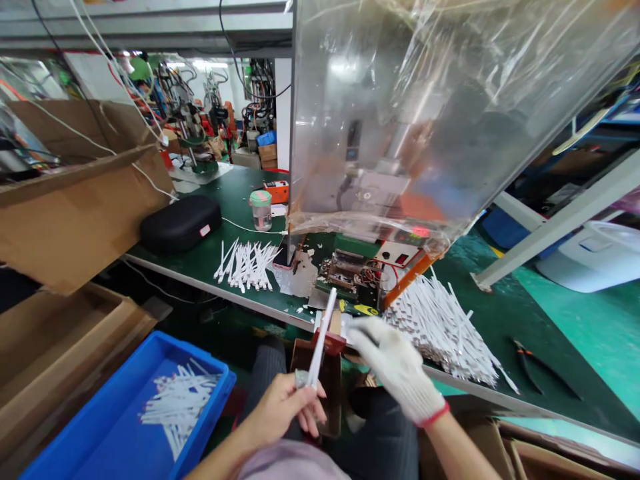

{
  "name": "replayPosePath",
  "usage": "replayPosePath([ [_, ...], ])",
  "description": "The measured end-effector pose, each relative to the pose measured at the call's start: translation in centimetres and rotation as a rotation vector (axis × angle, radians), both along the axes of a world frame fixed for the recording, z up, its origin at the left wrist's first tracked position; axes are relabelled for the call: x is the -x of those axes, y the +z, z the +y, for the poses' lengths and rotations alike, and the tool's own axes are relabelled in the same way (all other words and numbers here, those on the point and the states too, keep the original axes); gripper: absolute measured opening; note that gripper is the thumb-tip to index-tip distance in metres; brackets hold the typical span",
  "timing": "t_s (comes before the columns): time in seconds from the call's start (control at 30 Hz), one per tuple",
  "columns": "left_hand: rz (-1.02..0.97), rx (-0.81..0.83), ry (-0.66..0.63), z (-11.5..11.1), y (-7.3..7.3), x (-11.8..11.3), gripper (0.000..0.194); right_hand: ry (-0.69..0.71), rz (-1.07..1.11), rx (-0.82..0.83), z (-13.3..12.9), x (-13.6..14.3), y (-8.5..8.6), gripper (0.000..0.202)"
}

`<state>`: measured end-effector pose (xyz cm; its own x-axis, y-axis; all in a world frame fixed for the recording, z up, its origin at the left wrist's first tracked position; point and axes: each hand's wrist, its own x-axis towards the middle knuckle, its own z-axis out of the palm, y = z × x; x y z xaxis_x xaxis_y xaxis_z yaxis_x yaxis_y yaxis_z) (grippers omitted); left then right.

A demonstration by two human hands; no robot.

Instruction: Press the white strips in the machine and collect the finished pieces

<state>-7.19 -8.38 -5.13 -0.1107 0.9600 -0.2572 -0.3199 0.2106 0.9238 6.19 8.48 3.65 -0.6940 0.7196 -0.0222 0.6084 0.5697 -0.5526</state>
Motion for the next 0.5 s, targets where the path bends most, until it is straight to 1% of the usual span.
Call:
replayPosePath([
  [0.03,0.002,0.002,0.047,-0.2,-0.1,0.6,0.053,-0.009,-0.091,-0.187,1.5,0.3,-0.2,0.028],
  [0.07,0.011,0.006,0.094,-0.4,-0.2,1.2,0.053,0.015,-0.216,-0.332,2.9,0.7,-0.6,0.028],
  [0.1,0.023,0.012,0.132,-0.7,-0.4,1.7,0.053,0.048,-0.324,-0.441,4.2,1.1,-1.1,0.026],
  [0.13,0.034,0.018,0.165,-0.9,-0.6,2.1,0.053,0.089,-0.421,-0.515,5.1,1.5,-1.7,0.025],
  [0.2,0.043,0.032,0.220,-1.4,-1.1,2.8,0.053,0.149,-0.526,-0.592,6.1,2.3,-2.8,0.022],
  [0.27,0.038,0.051,0.274,-1.8,-1.4,3.1,0.053,0.173,-0.522,-0.622,6.1,2.4,-3.2,0.018],
  [0.33,0.034,0.073,0.320,-2.0,-1.7,3.3,0.055,0.168,-0.460,-0.588,5.5,1.8,-2.8,0.019],
  [0.4,0.037,0.090,0.342,-2.1,-2.0,3.4,0.057,0.130,-0.376,-0.498,4.9,0.3,-1.8,0.027],
  [0.47,0.049,0.094,0.341,-1.9,-2.3,3.7,0.058,0.054,-0.310,-0.421,4.4,-1.7,-0.4,0.033],
  [0.5,0.056,0.094,0.332,-1.8,-2.5,3.8,0.058,0.004,-0.295,-0.409,4.3,-2.6,0.4,0.035],
])
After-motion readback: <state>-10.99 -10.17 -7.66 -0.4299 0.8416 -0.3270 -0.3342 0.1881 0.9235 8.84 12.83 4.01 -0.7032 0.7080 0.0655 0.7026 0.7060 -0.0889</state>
